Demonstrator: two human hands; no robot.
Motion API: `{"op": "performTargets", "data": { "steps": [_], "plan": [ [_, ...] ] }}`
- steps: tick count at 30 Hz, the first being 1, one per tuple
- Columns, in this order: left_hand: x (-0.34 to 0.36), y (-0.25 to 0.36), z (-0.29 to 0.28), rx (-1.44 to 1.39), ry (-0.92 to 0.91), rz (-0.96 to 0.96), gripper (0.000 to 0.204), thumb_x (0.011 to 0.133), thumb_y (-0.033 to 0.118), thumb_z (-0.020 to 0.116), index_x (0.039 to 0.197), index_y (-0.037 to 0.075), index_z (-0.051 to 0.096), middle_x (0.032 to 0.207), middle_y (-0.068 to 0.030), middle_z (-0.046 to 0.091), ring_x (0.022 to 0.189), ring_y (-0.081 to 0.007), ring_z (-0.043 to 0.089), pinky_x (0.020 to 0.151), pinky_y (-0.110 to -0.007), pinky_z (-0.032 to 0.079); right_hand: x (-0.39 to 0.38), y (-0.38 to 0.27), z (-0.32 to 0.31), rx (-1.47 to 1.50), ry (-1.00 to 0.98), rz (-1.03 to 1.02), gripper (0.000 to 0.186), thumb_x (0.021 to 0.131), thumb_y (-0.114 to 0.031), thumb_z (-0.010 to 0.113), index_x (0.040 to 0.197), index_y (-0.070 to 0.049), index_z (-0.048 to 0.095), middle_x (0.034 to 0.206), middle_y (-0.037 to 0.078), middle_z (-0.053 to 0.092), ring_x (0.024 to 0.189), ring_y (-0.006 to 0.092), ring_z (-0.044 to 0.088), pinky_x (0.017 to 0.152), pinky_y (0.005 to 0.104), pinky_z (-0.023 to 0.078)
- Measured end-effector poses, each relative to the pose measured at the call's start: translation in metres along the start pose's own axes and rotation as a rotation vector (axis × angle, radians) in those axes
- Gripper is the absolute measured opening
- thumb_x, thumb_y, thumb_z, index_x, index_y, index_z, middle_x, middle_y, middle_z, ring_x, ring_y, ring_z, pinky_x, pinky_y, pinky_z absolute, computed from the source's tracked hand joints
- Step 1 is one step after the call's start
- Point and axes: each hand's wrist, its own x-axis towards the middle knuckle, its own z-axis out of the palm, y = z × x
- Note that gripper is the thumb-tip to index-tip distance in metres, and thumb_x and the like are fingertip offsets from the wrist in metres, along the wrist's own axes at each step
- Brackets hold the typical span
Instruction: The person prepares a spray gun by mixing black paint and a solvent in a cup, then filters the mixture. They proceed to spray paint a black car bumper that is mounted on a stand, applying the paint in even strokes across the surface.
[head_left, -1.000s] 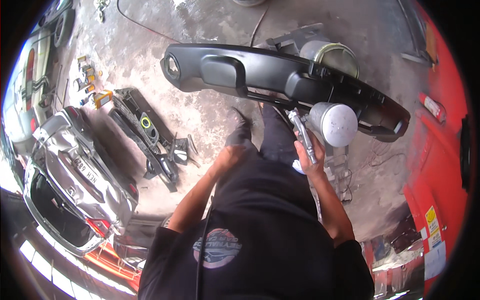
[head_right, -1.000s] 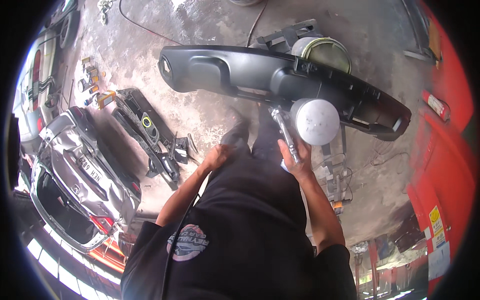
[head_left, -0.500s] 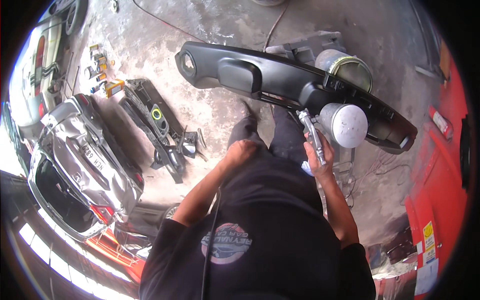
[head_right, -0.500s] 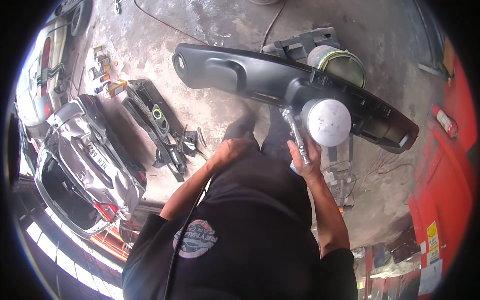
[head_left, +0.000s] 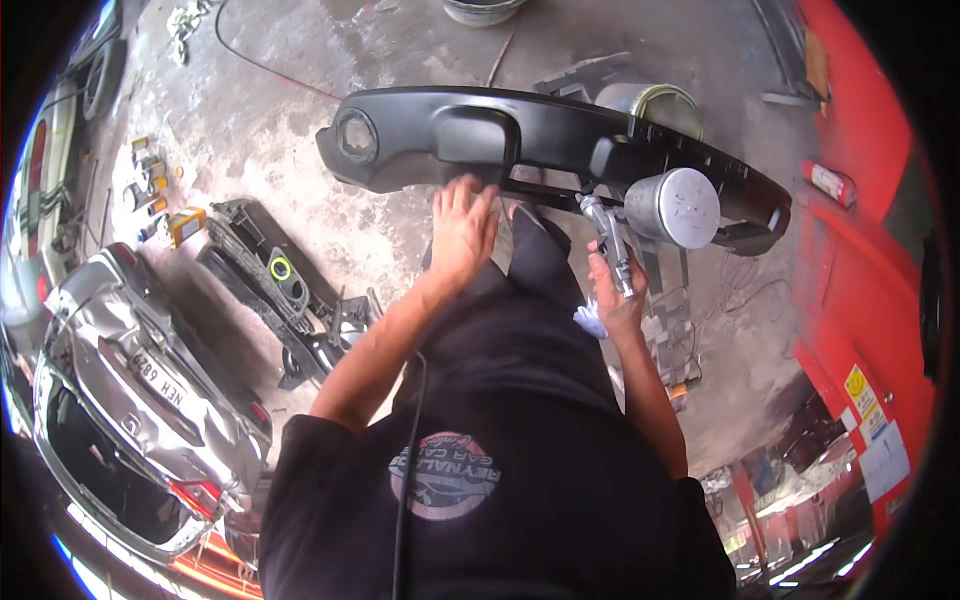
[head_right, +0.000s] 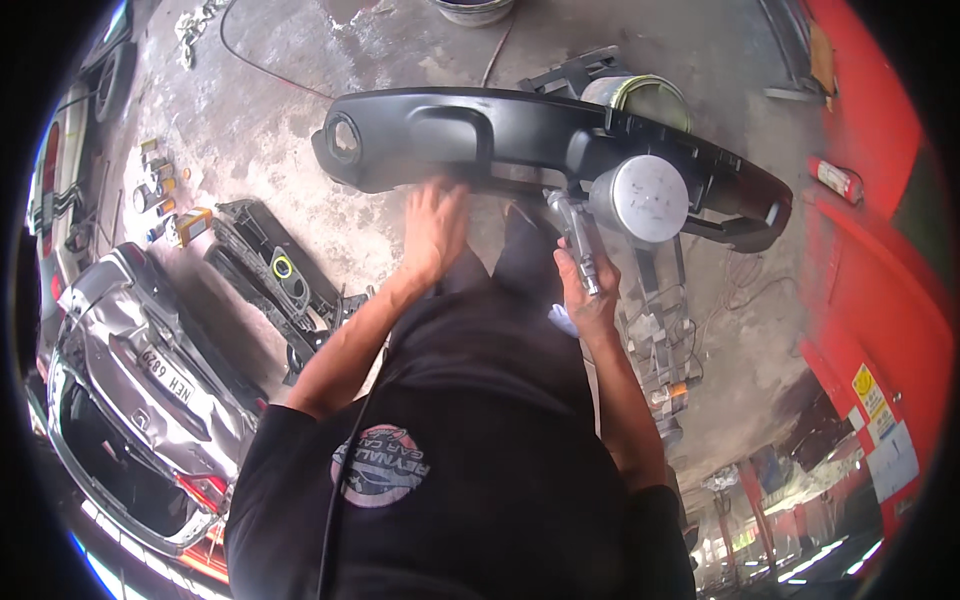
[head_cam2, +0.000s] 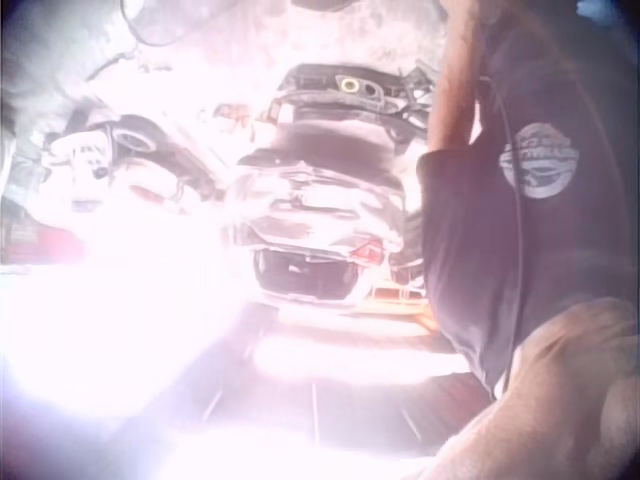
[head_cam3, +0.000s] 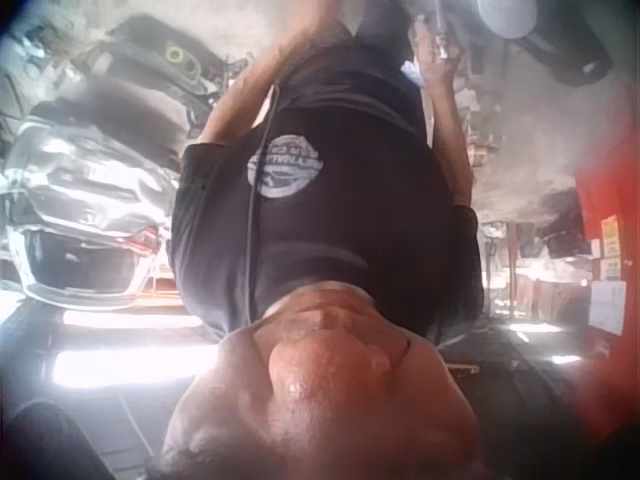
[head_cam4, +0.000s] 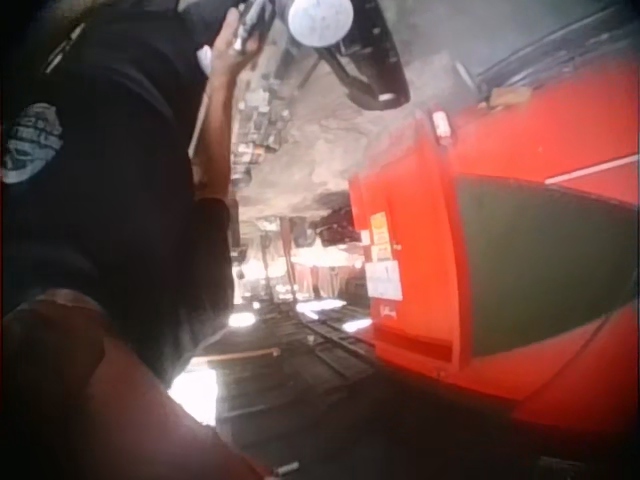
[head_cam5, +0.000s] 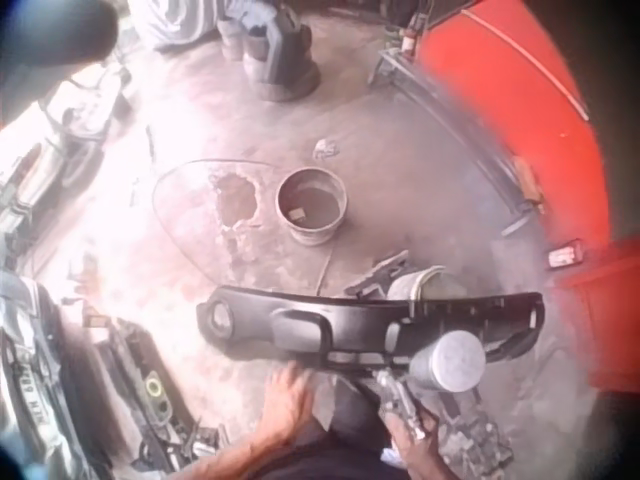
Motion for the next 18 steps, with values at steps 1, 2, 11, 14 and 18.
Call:
{"op": "performTargets", "data": {
  "steps": [1,2,11,14,18],
  "plan": [
    [0.015,-0.001,-0.002,0.054,0.05,0.017,0.051,0.096,0.023,0.069,0.143,0.007,0.06,0.146,-0.0247,0.048,0.14,-0.0477,0.042,0.116,-0.066,0.034,-0.004,-0.003,0.001,-0.012,0.009,0.008,0.023,0.101,-0.024,0.07,0.114,-0.005,0.074,0.08,0.002,0.067,0.065,0.0091,0.061,0.058,0.0268,0.047],
    [0.028,-0.002,-0.005,0.11,0.105,0.025,0.056,0.096,0.027,0.07,0.147,0.008,0.056,0.152,-0.0269,0.043,0.144,-0.0502,0.038,0.117,-0.069,0.03,-0.007,-0.007,0.004,-0.023,0.008,0.012,0.024,0.101,-0.025,0.07,0.114,-0.005,0.074,0.08,0.002,0.067,0.064,0.0089,0.061,0.058,0.0268,0.047],
    [0.107,-0.004,0.02,0.373,0.172,-0.021,0.073,0.102,0.055,0.059,0.158,0.009,0.048,0.169,-0.0303,0.027,0.156,-0.0569,0.019,0.118,-0.078,0.019,-0.013,-0.006,0.004,-0.021,0.009,-0.008,0.024,0.102,-0.025,0.069,0.115,-0.005,0.073,0.078,0.001,0.066,0.064,0.0085,0.061,0.057,0.0264,0.047],
    [0.113,0.0,0.028,0.418,0.16,-0.061,0.072,0.102,0.055,0.059,0.158,0.011,0.049,0.169,-0.0301,0.028,0.156,-0.0563,0.018,0.118,-0.078,0.019,-0.009,-0.002,-0.003,-0.031,-0.011,-0.025,0.024,0.102,-0.025,0.069,0.115,-0.005,0.073,0.079,0.001,0.066,0.064,0.0084,0.061,0.057,0.0264,0.048],
    [0.113,0.006,0.034,0.442,0.144,-0.095,0.071,0.101,0.055,0.06,0.157,0.012,0.051,0.169,-0.0292,0.028,0.157,-0.0555,0.017,0.119,-0.078,0.018,0.001,0.0,-0.016,-0.044,-0.073,-0.008,0.025,0.101,-0.023,0.07,0.115,-0.001,0.072,0.083,0.004,0.069,0.067,0.0114,0.063,0.06,0.0287,0.05]
  ]
}}
